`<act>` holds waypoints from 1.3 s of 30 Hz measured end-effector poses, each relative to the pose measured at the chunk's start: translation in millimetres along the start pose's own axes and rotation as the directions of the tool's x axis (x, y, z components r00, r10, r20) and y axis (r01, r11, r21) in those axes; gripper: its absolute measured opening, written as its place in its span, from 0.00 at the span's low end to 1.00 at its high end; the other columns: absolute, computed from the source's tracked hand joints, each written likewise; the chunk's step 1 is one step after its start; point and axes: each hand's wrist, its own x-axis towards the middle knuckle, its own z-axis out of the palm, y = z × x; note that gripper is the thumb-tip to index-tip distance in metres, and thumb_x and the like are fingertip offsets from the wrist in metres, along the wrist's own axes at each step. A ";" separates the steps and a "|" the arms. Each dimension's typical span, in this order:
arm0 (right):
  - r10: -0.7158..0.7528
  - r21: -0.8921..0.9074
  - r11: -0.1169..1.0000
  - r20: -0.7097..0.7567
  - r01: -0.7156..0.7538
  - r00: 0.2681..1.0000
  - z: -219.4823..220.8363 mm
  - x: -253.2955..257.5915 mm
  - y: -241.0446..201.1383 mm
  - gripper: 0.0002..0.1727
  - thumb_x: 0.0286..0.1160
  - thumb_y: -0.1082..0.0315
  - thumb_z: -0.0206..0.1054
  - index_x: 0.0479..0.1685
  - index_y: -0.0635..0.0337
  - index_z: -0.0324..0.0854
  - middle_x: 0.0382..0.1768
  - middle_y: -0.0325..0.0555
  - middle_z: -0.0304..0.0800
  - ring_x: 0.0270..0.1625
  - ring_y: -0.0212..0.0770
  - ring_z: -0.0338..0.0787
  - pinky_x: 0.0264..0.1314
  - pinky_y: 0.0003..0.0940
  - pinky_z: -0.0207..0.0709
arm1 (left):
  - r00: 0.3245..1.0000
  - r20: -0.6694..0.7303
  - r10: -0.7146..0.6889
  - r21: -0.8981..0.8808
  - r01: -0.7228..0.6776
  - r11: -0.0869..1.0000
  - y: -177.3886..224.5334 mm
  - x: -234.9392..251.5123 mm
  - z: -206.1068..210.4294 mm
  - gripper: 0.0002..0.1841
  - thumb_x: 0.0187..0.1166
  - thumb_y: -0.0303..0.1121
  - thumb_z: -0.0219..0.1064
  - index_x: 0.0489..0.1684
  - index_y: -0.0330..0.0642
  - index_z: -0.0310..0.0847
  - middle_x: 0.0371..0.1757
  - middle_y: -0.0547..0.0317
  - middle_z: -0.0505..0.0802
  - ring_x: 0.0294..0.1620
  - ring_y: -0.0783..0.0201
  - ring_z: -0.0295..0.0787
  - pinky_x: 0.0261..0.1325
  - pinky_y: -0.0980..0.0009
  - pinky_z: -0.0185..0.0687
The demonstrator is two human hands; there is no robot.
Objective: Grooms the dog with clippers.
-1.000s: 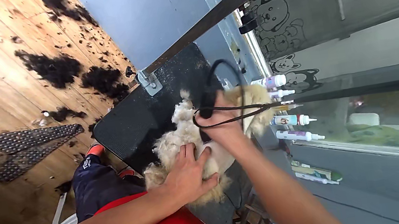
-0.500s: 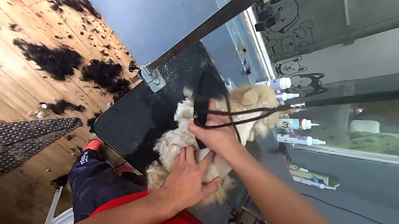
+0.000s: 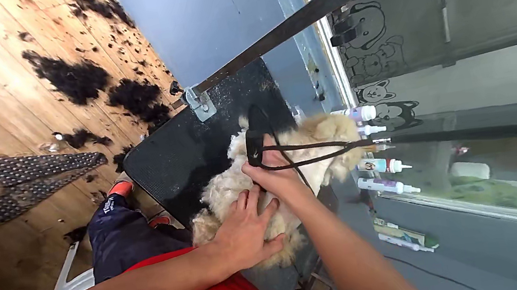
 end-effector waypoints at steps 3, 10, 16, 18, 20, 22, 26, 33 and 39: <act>0.013 0.031 0.999 -0.095 -0.010 0.995 -33.8 10.9 9.6 0.46 0.59 0.45 0.80 0.78 0.60 0.69 0.50 0.54 0.93 0.54 0.53 0.94 0.57 0.62 0.85 | 0.996 0.056 0.062 -0.001 -0.062 0.998 0.0 1.9 -2.2 0.41 0.80 0.69 0.49 0.91 0.59 0.59 0.93 0.45 0.59 0.89 0.38 0.57 0.79 0.40 0.67; 0.139 -0.101 0.982 -0.192 -0.161 0.971 -70.9 27.4 8.5 0.52 0.52 0.46 0.82 0.81 0.59 0.64 0.47 0.60 0.92 0.52 0.62 0.93 0.54 0.69 0.83 | 0.998 0.040 0.058 0.031 -0.059 0.998 0.5 5.9 -3.8 0.40 0.79 0.70 0.50 0.90 0.61 0.59 0.86 0.44 0.70 0.84 0.40 0.65 0.77 0.42 0.69; 0.136 -0.192 0.974 0.091 -0.117 0.986 -5.3 34.6 -5.4 0.48 0.59 0.47 0.77 0.84 0.54 0.63 0.56 0.59 0.90 0.57 0.59 0.91 0.56 0.63 0.83 | 0.996 0.067 0.060 0.008 -0.060 0.998 -1.3 10.0 -3.5 0.41 0.77 0.71 0.50 0.89 0.62 0.59 0.83 0.42 0.73 0.83 0.40 0.67 0.75 0.42 0.70; 0.109 -0.162 0.981 0.037 -0.102 0.993 -29.0 33.5 -9.1 0.48 0.58 0.47 0.78 0.83 0.56 0.65 0.53 0.59 0.91 0.56 0.60 0.92 0.57 0.64 0.83 | 0.996 0.069 0.062 0.006 -0.063 0.998 -1.9 9.8 -4.9 0.41 0.77 0.71 0.50 0.89 0.62 0.59 0.82 0.43 0.74 0.82 0.40 0.68 0.74 0.43 0.71; 0.092 -0.146 0.984 -0.068 -0.101 0.993 -60.0 32.6 -13.3 0.48 0.52 0.46 0.80 0.77 0.58 0.68 0.43 0.58 0.93 0.48 0.60 0.94 0.49 0.65 0.84 | 0.997 0.062 0.054 0.010 -0.055 0.998 -2.3 9.6 -6.8 0.41 0.77 0.71 0.51 0.89 0.63 0.61 0.81 0.44 0.75 0.81 0.41 0.69 0.73 0.44 0.72; 0.105 -0.153 0.980 -0.140 -0.127 0.984 -75.1 31.0 -18.6 0.48 0.50 0.46 0.81 0.76 0.57 0.68 0.41 0.56 0.92 0.46 0.59 0.94 0.46 0.65 0.83 | 0.998 0.033 0.049 0.027 -0.050 0.998 -2.8 9.9 -7.9 0.40 0.76 0.71 0.52 0.88 0.63 0.62 0.79 0.45 0.76 0.79 0.42 0.71 0.71 0.45 0.74; 0.091 -0.214 0.972 -0.017 -0.093 0.996 -22.6 27.7 -18.1 0.42 0.69 0.48 0.72 0.85 0.56 0.68 0.69 0.59 0.85 0.67 0.58 0.88 0.67 0.62 0.80 | 0.999 -0.007 0.049 0.065 -0.049 0.997 -3.6 10.6 -5.9 0.41 0.76 0.72 0.51 0.87 0.62 0.64 0.77 0.44 0.78 0.77 0.42 0.73 0.69 0.44 0.75; 0.150 -0.243 0.962 0.083 -0.126 0.985 -17.3 33.0 -25.2 0.48 0.63 0.46 0.77 0.85 0.56 0.62 0.54 0.61 0.91 0.55 0.61 0.92 0.53 0.64 0.84 | 0.998 0.040 0.043 0.091 -0.047 0.995 1.1 4.6 -1.2 0.42 0.76 0.73 0.49 0.88 0.61 0.62 0.80 0.44 0.75 0.79 0.42 0.70 0.70 0.44 0.73; 0.118 -0.193 0.974 -0.019 -0.120 0.993 -21.2 28.5 -23.8 0.48 0.65 0.50 0.76 0.87 0.58 0.60 0.63 0.65 0.87 0.59 0.64 0.91 0.57 0.66 0.84 | 0.996 -0.086 0.037 0.190 -0.020 0.982 2.4 1.8 2.9 0.42 0.74 0.73 0.51 0.87 0.60 0.65 0.78 0.45 0.77 0.76 0.44 0.74 0.68 0.46 0.77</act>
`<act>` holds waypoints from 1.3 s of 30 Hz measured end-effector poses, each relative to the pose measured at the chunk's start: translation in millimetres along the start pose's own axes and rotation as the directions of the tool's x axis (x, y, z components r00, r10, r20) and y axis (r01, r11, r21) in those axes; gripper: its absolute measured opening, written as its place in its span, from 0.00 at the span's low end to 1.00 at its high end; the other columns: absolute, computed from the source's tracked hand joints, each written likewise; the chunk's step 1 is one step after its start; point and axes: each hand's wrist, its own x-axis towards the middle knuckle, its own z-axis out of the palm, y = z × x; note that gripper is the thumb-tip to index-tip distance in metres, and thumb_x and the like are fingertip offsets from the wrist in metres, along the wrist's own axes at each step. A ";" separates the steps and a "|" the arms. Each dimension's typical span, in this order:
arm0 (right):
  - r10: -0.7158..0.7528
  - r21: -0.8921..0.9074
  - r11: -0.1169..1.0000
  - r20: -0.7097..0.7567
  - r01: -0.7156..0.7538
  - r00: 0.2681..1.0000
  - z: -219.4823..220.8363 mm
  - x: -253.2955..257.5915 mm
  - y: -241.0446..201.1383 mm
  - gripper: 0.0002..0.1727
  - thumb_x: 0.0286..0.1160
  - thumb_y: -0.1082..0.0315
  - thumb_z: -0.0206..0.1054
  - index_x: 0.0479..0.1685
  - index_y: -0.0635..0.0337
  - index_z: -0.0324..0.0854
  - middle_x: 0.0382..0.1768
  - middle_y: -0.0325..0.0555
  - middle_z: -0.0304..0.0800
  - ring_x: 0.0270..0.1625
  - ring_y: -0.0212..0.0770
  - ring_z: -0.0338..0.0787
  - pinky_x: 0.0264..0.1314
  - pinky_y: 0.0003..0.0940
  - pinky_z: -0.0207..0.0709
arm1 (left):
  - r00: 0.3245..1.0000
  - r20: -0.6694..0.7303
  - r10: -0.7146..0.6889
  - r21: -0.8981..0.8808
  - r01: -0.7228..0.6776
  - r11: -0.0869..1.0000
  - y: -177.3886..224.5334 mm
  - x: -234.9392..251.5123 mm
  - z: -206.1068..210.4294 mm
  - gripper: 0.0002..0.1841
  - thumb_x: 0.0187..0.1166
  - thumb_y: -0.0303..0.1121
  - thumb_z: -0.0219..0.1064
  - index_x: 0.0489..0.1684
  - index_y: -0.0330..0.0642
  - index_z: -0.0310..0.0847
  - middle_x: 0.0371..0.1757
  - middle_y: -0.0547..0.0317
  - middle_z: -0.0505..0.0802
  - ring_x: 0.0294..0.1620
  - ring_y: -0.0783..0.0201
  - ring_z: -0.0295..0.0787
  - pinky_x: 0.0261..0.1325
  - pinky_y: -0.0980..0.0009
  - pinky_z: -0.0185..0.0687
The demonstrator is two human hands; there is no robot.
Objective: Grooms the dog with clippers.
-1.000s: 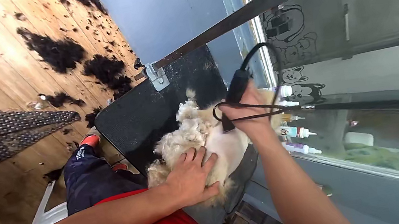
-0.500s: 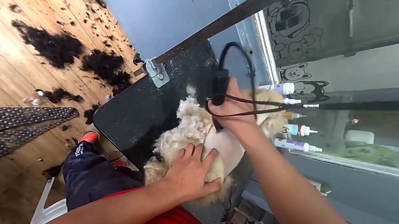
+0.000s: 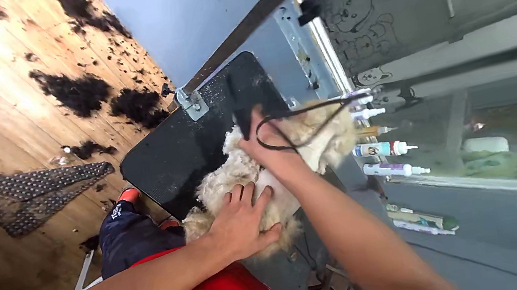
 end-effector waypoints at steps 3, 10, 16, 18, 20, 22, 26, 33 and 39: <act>-0.086 -0.014 0.996 0.139 0.089 0.987 27.0 -2.9 -1.5 0.46 0.68 0.56 0.76 0.88 0.58 0.59 0.63 0.67 0.86 0.63 0.67 0.88 0.62 0.66 0.82 | 1.000 -0.022 0.014 0.070 -0.013 0.997 1.0 -1.8 0.8 0.44 0.74 0.74 0.51 0.87 0.57 0.67 0.78 0.45 0.78 0.77 0.44 0.74 0.68 0.46 0.77; -0.077 0.596 0.722 -0.435 0.351 0.897 -29.0 -59.0 73.9 0.41 0.72 0.51 0.77 0.78 0.68 0.69 0.66 0.56 0.86 0.69 0.42 0.87 0.75 0.40 0.81 | 0.989 -0.145 -0.040 -0.049 0.033 0.998 -5.9 10.6 -18.8 0.36 0.77 0.71 0.54 0.76 0.60 0.79 0.74 0.51 0.83 0.76 0.42 0.76 0.69 0.34 0.74; 0.299 0.694 -0.377 -0.535 0.613 0.790 -3.7 -104.7 173.6 0.22 0.83 0.70 0.65 0.72 0.65 0.65 0.64 0.63 0.87 0.63 0.58 0.91 0.65 0.57 0.86 | 0.975 -0.220 0.035 0.174 0.004 0.985 7.0 53.0 -60.2 0.28 0.82 0.62 0.56 0.39 0.50 0.94 0.71 0.48 0.85 0.76 0.41 0.74 0.75 0.35 0.67; 0.380 0.637 -0.574 -0.349 0.514 0.857 7.5 -117.7 193.6 0.26 0.88 0.60 0.62 0.78 0.53 0.57 0.66 0.58 0.84 0.60 0.55 0.91 0.61 0.56 0.87 | 0.988 -0.151 -0.036 0.118 0.054 0.992 29.4 72.1 -67.3 0.28 0.78 0.58 0.66 0.48 0.36 0.88 0.63 0.41 0.88 0.68 0.40 0.82 0.69 0.39 0.78; 0.395 0.720 -0.570 -0.183 0.397 0.900 16.7 -126.3 203.8 0.35 0.79 0.66 0.72 0.81 0.54 0.56 0.59 0.55 0.86 0.54 0.52 0.92 0.54 0.53 0.90 | 0.983 -0.073 -0.169 0.112 0.176 0.978 53.5 85.2 -61.7 0.40 0.71 0.61 0.73 0.69 0.34 0.75 0.65 0.34 0.84 0.67 0.35 0.82 0.65 0.37 0.81; 0.308 0.889 -0.403 -0.094 0.219 0.947 28.0 -134.6 214.5 0.44 0.66 0.73 0.80 0.82 0.58 0.57 0.56 0.56 0.88 0.54 0.51 0.93 0.54 0.52 0.91 | 0.973 -0.040 -0.228 0.234 0.231 0.944 64.9 88.0 -46.3 0.53 0.62 0.66 0.76 0.84 0.40 0.62 0.73 0.33 0.80 0.70 0.32 0.80 0.63 0.34 0.82; 0.252 0.980 0.197 -0.040 -0.011 0.967 70.9 -146.7 234.2 0.54 0.51 0.60 0.90 0.81 0.55 0.59 0.58 0.48 0.89 0.60 0.42 0.92 0.65 0.49 0.88 | 0.976 -0.045 -0.214 0.403 0.214 0.890 57.7 80.3 -28.1 0.66 0.52 0.70 0.80 0.93 0.45 0.47 0.74 0.33 0.79 0.68 0.34 0.82 0.60 0.35 0.84; 0.478 0.730 -0.560 -0.102 0.392 0.872 120.4 -156.7 232.6 0.47 0.57 0.82 0.82 0.81 0.61 0.60 0.61 0.58 0.87 0.60 0.53 0.92 0.61 0.52 0.90 | 0.965 0.028 -0.261 0.378 0.231 0.896 58.2 81.3 -31.1 0.74 0.46 0.75 0.80 0.95 0.48 0.37 0.71 0.36 0.84 0.64 0.40 0.88 0.63 0.36 0.84; 0.631 0.542 -0.591 -0.150 0.597 0.761 126.8 -136.7 225.7 0.42 0.69 0.80 0.75 0.81 0.63 0.53 0.60 0.59 0.87 0.60 0.54 0.91 0.60 0.50 0.90 | 0.966 -0.104 -0.236 0.444 0.257 0.858 90.6 106.0 -30.2 0.56 0.66 0.76 0.63 0.80 0.30 0.66 0.75 0.27 0.78 0.76 0.31 0.75 0.74 0.34 0.72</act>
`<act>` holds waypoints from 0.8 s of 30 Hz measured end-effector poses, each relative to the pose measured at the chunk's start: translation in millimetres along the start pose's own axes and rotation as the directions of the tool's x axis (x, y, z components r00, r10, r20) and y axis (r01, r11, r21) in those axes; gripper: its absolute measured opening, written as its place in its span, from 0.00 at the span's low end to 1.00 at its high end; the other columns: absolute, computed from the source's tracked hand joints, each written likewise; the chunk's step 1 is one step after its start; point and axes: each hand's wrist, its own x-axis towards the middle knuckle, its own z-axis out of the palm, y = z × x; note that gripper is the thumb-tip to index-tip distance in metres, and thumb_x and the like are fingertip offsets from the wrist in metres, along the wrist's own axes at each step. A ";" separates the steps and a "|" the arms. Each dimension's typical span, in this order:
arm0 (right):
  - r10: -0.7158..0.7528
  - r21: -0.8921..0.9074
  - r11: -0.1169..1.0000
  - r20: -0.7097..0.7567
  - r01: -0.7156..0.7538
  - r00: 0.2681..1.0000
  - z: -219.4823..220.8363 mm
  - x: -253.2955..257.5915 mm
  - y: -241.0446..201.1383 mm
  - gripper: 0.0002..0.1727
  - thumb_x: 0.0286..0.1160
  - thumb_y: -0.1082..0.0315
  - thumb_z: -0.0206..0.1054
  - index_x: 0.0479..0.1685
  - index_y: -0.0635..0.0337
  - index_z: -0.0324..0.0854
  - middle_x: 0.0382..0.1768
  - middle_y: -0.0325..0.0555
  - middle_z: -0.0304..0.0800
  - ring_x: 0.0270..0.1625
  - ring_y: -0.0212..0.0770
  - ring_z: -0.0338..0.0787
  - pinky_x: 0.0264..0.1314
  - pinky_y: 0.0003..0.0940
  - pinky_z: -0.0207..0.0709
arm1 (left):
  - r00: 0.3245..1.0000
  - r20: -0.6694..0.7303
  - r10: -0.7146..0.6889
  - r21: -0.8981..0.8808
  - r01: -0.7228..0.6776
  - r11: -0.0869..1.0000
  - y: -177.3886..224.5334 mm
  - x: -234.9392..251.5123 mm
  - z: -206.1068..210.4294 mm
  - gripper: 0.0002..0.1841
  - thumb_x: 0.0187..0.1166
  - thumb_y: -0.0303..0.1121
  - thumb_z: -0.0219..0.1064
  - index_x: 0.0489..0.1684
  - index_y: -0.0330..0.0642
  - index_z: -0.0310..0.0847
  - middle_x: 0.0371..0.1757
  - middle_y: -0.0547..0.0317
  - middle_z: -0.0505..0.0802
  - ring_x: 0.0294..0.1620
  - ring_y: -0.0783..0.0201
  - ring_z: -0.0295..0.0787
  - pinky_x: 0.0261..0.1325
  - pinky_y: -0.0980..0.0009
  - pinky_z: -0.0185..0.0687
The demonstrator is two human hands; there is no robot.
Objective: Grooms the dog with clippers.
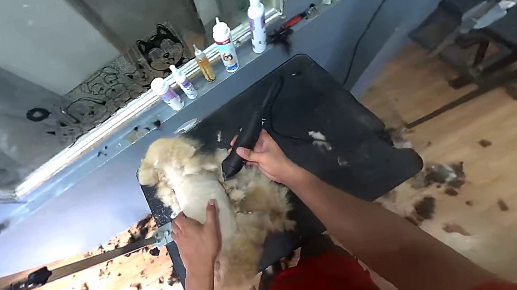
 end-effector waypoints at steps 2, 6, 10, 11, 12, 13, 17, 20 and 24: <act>-0.040 -0.118 0.992 0.005 0.040 0.999 -1.4 9.4 14.2 0.45 0.58 0.77 0.84 0.78 0.68 0.59 0.55 0.55 0.89 0.58 0.48 0.92 0.64 0.46 0.89 | 1.000 0.007 -0.026 0.043 0.026 0.999 14.4 7.5 5.4 0.63 0.63 0.79 0.64 0.90 0.35 0.51 0.78 0.26 0.75 0.77 0.31 0.75 0.74 0.33 0.73; -0.047 -0.046 0.998 0.019 0.048 0.999 -7.4 15.9 34.6 0.48 0.53 0.79 0.85 0.77 0.69 0.59 0.58 0.58 0.89 0.61 0.49 0.92 0.68 0.47 0.87 | 0.999 0.036 -0.023 0.073 0.020 0.997 14.3 15.4 18.1 0.68 0.59 0.78 0.69 0.95 0.39 0.39 0.78 0.28 0.76 0.76 0.34 0.78 0.74 0.34 0.74; -0.069 0.157 0.985 0.026 0.065 0.997 -9.8 17.5 44.8 0.46 0.54 0.84 0.82 0.77 0.67 0.59 0.58 0.62 0.88 0.61 0.55 0.92 0.68 0.52 0.87 | 0.993 0.121 -0.005 -0.171 0.026 0.985 -8.2 22.8 17.5 0.56 0.67 0.67 0.74 0.93 0.47 0.48 0.66 0.44 0.89 0.64 0.53 0.90 0.66 0.45 0.86; -0.092 0.176 0.981 0.047 0.083 0.995 -10.1 18.6 49.2 0.44 0.55 0.85 0.81 0.76 0.68 0.60 0.57 0.63 0.90 0.60 0.57 0.92 0.68 0.53 0.87 | 0.990 0.143 -0.003 -0.209 0.033 0.977 -11.0 23.6 17.6 0.54 0.69 0.66 0.73 0.92 0.48 0.50 0.65 0.46 0.90 0.61 0.55 0.91 0.64 0.47 0.88; -0.111 0.188 0.978 0.078 0.095 0.991 -11.5 20.6 53.7 0.43 0.56 0.86 0.80 0.76 0.68 0.60 0.57 0.63 0.91 0.61 0.58 0.92 0.69 0.54 0.86 | 0.988 0.152 -0.001 -0.238 0.038 0.971 -12.5 24.6 18.3 0.52 0.70 0.64 0.73 0.91 0.48 0.52 0.64 0.48 0.90 0.59 0.57 0.92 0.62 0.50 0.90; -0.116 0.185 0.978 0.108 0.094 0.987 -13.5 22.5 57.3 0.42 0.56 0.86 0.79 0.75 0.68 0.61 0.57 0.62 0.91 0.62 0.58 0.92 0.70 0.53 0.86 | 0.988 0.156 0.000 -0.263 0.042 0.964 -12.7 25.2 19.0 0.50 0.71 0.63 0.73 0.91 0.47 0.53 0.63 0.49 0.91 0.57 0.59 0.93 0.60 0.51 0.91; -0.066 0.135 0.990 0.207 0.038 0.976 -30.4 18.3 79.4 0.41 0.52 0.88 0.78 0.72 0.69 0.64 0.54 0.61 0.92 0.60 0.55 0.93 0.68 0.52 0.86 | 0.989 0.144 -0.008 -0.324 0.055 0.944 -8.9 24.2 22.7 0.46 0.74 0.58 0.73 0.89 0.45 0.56 0.60 0.51 0.92 0.53 0.62 0.95 0.55 0.57 0.94; 0.022 0.107 0.993 0.295 -0.056 0.955 -38.2 8.2 101.7 0.40 0.51 0.87 0.78 0.71 0.69 0.65 0.53 0.59 0.92 0.58 0.52 0.93 0.66 0.49 0.87 | 0.990 0.139 -0.019 -0.262 0.055 0.963 -6.6 24.7 23.8 0.51 0.70 0.60 0.75 0.91 0.47 0.53 0.62 0.50 0.91 0.56 0.61 0.93 0.57 0.55 0.93; 0.015 0.105 0.993 0.296 -0.048 0.955 -43.3 15.1 88.3 0.39 0.53 0.86 0.77 0.72 0.70 0.66 0.53 0.58 0.93 0.57 0.51 0.94 0.65 0.48 0.88 | 0.989 0.146 -0.029 -0.253 0.066 0.965 -8.8 24.4 20.9 0.47 0.70 0.60 0.75 0.87 0.46 0.60 0.58 0.53 0.93 0.52 0.62 0.95 0.54 0.57 0.95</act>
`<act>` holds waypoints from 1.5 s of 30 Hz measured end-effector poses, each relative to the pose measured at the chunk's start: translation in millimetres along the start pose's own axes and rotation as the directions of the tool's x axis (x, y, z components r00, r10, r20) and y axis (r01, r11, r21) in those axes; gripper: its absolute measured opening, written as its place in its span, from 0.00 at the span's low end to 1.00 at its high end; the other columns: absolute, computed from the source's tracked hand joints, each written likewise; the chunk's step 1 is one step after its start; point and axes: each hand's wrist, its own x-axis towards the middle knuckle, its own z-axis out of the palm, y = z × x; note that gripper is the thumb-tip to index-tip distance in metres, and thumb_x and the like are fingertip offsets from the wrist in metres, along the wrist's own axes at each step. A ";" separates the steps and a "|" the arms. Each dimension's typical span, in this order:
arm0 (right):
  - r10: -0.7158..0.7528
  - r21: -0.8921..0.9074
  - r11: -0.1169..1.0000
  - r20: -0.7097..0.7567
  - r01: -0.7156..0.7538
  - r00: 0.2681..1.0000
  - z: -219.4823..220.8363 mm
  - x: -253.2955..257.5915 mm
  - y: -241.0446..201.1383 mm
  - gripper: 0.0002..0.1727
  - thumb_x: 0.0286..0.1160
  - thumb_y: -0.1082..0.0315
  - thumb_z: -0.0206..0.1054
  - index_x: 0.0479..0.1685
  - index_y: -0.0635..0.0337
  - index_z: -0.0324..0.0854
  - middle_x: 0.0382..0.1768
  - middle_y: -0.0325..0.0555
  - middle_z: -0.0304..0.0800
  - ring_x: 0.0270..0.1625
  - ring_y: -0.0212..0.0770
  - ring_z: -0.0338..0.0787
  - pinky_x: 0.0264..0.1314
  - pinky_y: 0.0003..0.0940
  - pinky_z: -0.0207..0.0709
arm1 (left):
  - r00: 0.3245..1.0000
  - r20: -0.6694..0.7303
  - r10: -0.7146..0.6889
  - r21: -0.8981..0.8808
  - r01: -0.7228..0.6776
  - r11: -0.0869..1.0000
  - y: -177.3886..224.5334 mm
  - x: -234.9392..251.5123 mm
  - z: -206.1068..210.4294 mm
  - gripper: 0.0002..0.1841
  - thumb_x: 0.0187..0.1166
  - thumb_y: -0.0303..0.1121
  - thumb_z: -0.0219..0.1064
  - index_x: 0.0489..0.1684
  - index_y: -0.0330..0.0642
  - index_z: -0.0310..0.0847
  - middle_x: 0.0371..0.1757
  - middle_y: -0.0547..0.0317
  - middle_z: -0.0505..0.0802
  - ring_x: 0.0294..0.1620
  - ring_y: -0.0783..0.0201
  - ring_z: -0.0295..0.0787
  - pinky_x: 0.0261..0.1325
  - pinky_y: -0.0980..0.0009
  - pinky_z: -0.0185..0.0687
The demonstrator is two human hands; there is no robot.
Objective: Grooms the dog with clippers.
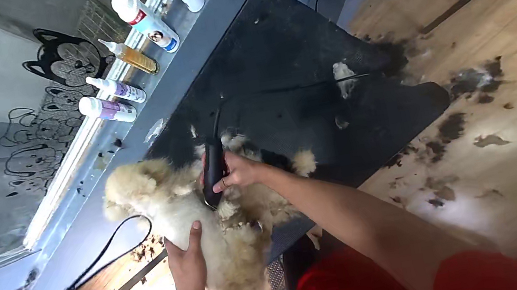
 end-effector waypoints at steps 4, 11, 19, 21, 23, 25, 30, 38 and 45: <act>-0.185 0.153 0.972 0.022 0.179 0.983 7.7 16.8 -24.2 0.36 0.54 0.88 0.73 0.68 0.70 0.63 0.52 0.64 0.91 0.58 0.58 0.92 0.66 0.53 0.86 | 1.000 0.006 0.005 -0.061 -0.005 0.998 -5.1 -1.8 0.0 0.42 0.74 0.56 0.73 0.84 0.42 0.62 0.55 0.54 0.94 0.49 0.64 0.95 0.51 0.61 0.96; 0.063 0.135 0.987 0.149 -0.084 0.987 1.8 -0.5 28.5 0.36 0.47 0.86 0.75 0.65 0.72 0.69 0.48 0.60 0.92 0.53 0.51 0.93 0.61 0.48 0.88 | 1.000 -0.007 0.024 -0.068 -0.024 0.997 -4.9 2.9 -1.7 0.44 0.72 0.54 0.76 0.85 0.43 0.60 0.56 0.54 0.93 0.49 0.64 0.95 0.51 0.62 0.96; -0.181 0.296 0.940 0.014 0.169 0.983 1.3 15.5 -0.9 0.33 0.50 0.84 0.72 0.63 0.70 0.67 0.47 0.63 0.91 0.53 0.57 0.93 0.60 0.53 0.87 | 1.000 -0.006 0.000 -0.110 -0.001 0.994 -8.0 0.4 -0.6 0.42 0.73 0.52 0.75 0.85 0.41 0.61 0.54 0.54 0.94 0.47 0.64 0.96 0.47 0.64 0.96; -0.204 0.326 0.928 0.031 0.183 0.978 3.4 27.4 1.8 0.32 0.47 0.84 0.72 0.61 0.71 0.68 0.46 0.64 0.91 0.53 0.59 0.93 0.61 0.54 0.87 | 1.000 -0.002 0.009 -0.125 -0.009 0.992 -7.5 0.6 1.4 0.41 0.73 0.50 0.74 0.84 0.41 0.62 0.53 0.54 0.94 0.46 0.64 0.96 0.46 0.64 0.96; -0.159 0.298 0.944 0.043 0.139 0.986 1.1 34.3 11.6 0.31 0.43 0.85 0.71 0.57 0.72 0.71 0.45 0.63 0.92 0.52 0.57 0.93 0.59 0.52 0.87 | 1.000 -0.001 0.018 -0.143 -0.018 0.990 -5.6 0.4 3.2 0.40 0.73 0.49 0.75 0.83 0.40 0.62 0.53 0.53 0.94 0.46 0.63 0.96 0.45 0.64 0.96; -0.076 0.262 0.963 0.055 0.059 0.996 -2.8 35.0 25.6 0.30 0.40 0.85 0.69 0.55 0.72 0.74 0.44 0.61 0.93 0.50 0.54 0.94 0.56 0.51 0.88 | 1.000 -0.008 0.025 -0.153 -0.026 0.988 -4.6 0.7 3.2 0.42 0.72 0.48 0.76 0.84 0.41 0.61 0.54 0.52 0.94 0.46 0.62 0.96 0.46 0.63 0.97; 0.054 0.181 0.981 0.098 -0.071 0.994 -3.5 30.3 18.2 0.29 0.41 0.84 0.71 0.54 0.71 0.75 0.42 0.57 0.94 0.46 0.49 0.94 0.54 0.47 0.89 | 1.000 -0.010 0.002 -0.144 -0.004 0.990 -9.2 0.2 -0.4 0.41 0.73 0.48 0.75 0.84 0.40 0.60 0.54 0.51 0.94 0.47 0.62 0.96 0.47 0.62 0.97; -0.058 0.250 0.967 0.055 0.043 0.997 20.9 11.4 -3.3 0.31 0.47 0.83 0.73 0.59 0.74 0.70 0.43 0.62 0.92 0.48 0.54 0.94 0.57 0.51 0.89 | 0.999 -0.046 0.012 -0.151 -0.019 0.988 -12.6 -3.2 1.8 0.41 0.75 0.49 0.74 0.85 0.41 0.60 0.55 0.52 0.93 0.48 0.62 0.96 0.47 0.62 0.96; 0.065 0.141 0.988 0.007 -0.066 0.998 17.9 -8.7 5.6 0.35 0.54 0.80 0.77 0.67 0.73 0.68 0.48 0.59 0.94 0.52 0.50 0.95 0.62 0.47 0.89 | 0.998 -0.066 0.025 -0.057 -0.028 0.998 -14.1 -6.5 -0.8 0.45 0.70 0.51 0.77 0.86 0.41 0.60 0.58 0.53 0.92 0.51 0.65 0.95 0.53 0.63 0.95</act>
